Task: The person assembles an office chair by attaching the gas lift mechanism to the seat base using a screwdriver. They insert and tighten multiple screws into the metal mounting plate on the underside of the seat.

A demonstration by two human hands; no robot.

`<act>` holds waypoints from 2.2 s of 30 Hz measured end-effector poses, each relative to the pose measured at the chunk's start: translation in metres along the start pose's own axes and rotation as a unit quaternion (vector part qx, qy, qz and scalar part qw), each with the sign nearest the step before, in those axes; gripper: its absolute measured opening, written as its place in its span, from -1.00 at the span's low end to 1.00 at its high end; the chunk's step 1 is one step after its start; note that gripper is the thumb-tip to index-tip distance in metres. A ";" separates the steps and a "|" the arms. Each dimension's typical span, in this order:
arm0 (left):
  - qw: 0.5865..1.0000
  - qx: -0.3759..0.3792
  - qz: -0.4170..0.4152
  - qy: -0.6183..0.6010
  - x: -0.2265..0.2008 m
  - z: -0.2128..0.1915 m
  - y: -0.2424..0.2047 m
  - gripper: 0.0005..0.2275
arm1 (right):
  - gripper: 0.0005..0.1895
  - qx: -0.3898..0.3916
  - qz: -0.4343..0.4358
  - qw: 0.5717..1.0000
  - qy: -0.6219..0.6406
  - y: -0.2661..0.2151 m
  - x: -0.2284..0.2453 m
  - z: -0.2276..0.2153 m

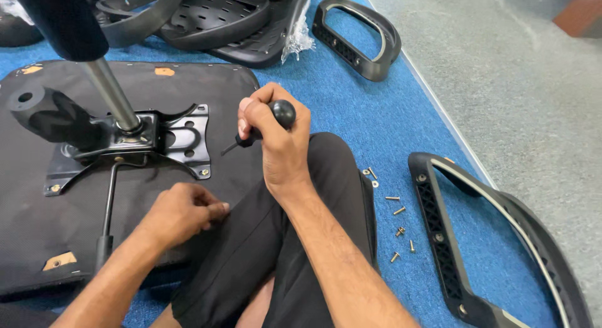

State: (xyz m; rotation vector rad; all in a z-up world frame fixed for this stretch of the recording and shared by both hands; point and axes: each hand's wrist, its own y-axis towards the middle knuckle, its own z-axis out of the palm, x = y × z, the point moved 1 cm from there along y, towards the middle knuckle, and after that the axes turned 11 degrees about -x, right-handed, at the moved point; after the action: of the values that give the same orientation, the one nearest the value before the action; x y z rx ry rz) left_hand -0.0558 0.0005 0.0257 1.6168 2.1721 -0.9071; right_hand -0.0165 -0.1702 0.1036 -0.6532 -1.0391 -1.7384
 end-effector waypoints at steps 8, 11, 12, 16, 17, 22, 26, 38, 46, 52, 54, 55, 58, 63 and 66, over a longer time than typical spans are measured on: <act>0.989 -0.074 0.056 0.118 0.002 0.025 -0.034 -0.73 | -0.89 -0.093 0.078 0.982 0.148 -0.011 -0.012 -0.019; 0.984 -0.145 0.060 0.080 0.010 0.042 -0.039 -0.73 | -0.85 -0.130 0.071 0.974 0.169 -0.007 -0.015 -0.028; 0.982 -0.166 0.068 0.052 0.013 0.048 -0.041 -0.73 | -0.84 -0.136 0.073 0.972 0.178 -0.009 -0.015 -0.031; 0.980 -0.198 0.025 0.003 0.024 0.051 -0.047 -0.66 | -0.82 -0.141 0.096 0.959 0.226 -0.009 -0.008 -0.031; 0.979 -0.203 0.017 0.008 0.025 0.050 -0.049 -0.65 | -0.81 -0.137 0.107 0.955 0.241 -0.009 -0.004 -0.029; 0.975 -0.221 -0.015 -0.027 0.038 0.047 -0.052 -0.62 | -0.70 -0.133 0.156 0.948 0.245 0.001 0.004 -0.010; 0.971 -0.236 -0.012 -0.029 0.053 0.053 -0.054 -0.64 | -0.82 -0.113 0.210 0.962 0.132 0.017 -0.009 -0.004; 0.968 -0.053 -0.245 -0.024 0.082 0.048 -0.066 -0.36 | -0.72 -0.207 0.333 0.811 -0.434 0.005 -0.100 -0.084; 0.763 -0.132 -0.359 -0.521 0.124 0.083 -0.023 -0.53 | -0.77 -0.143 0.369 0.788 -0.471 0.006 -0.119 -0.075; 0.753 -0.238 -0.380 -0.482 0.117 0.084 -0.022 -0.62 | -0.74 -0.076 0.339 0.745 -0.569 0.003 -0.108 -0.073; 0.748 -0.267 -0.365 -0.486 0.116 0.078 -0.022 -0.62 | -0.70 -0.060 0.343 0.739 -0.577 0.000 -0.106 -0.072; 0.746 -0.280 -0.356 -0.488 0.116 0.075 -0.020 -0.61 | -0.68 -0.051 0.344 0.741 -0.574 -0.002 -0.107 -0.071; 0.727 -0.355 -0.350 -0.472 0.129 0.056 -0.008 -0.57 | -0.65 -0.006 0.365 0.729 -0.578 -0.009 -0.108 -0.064; 0.687 -0.459 -0.337 -0.452 0.166 0.010 0.013 -0.45 | -0.73 0.058 0.438 0.757 -0.481 -0.034 -0.129 -0.050; 0.684 -0.480 -0.342 -0.430 0.184 -0.008 0.022 -0.38 | -0.81 0.104 0.505 0.756 -0.403 -0.037 -0.146 -0.047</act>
State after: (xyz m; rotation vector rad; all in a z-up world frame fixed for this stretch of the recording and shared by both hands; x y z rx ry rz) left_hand -0.0953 0.1484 -0.0795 -0.1823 1.8589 -0.3358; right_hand 0.0073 -0.1372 -0.0484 -1.5303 -1.0665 -0.3320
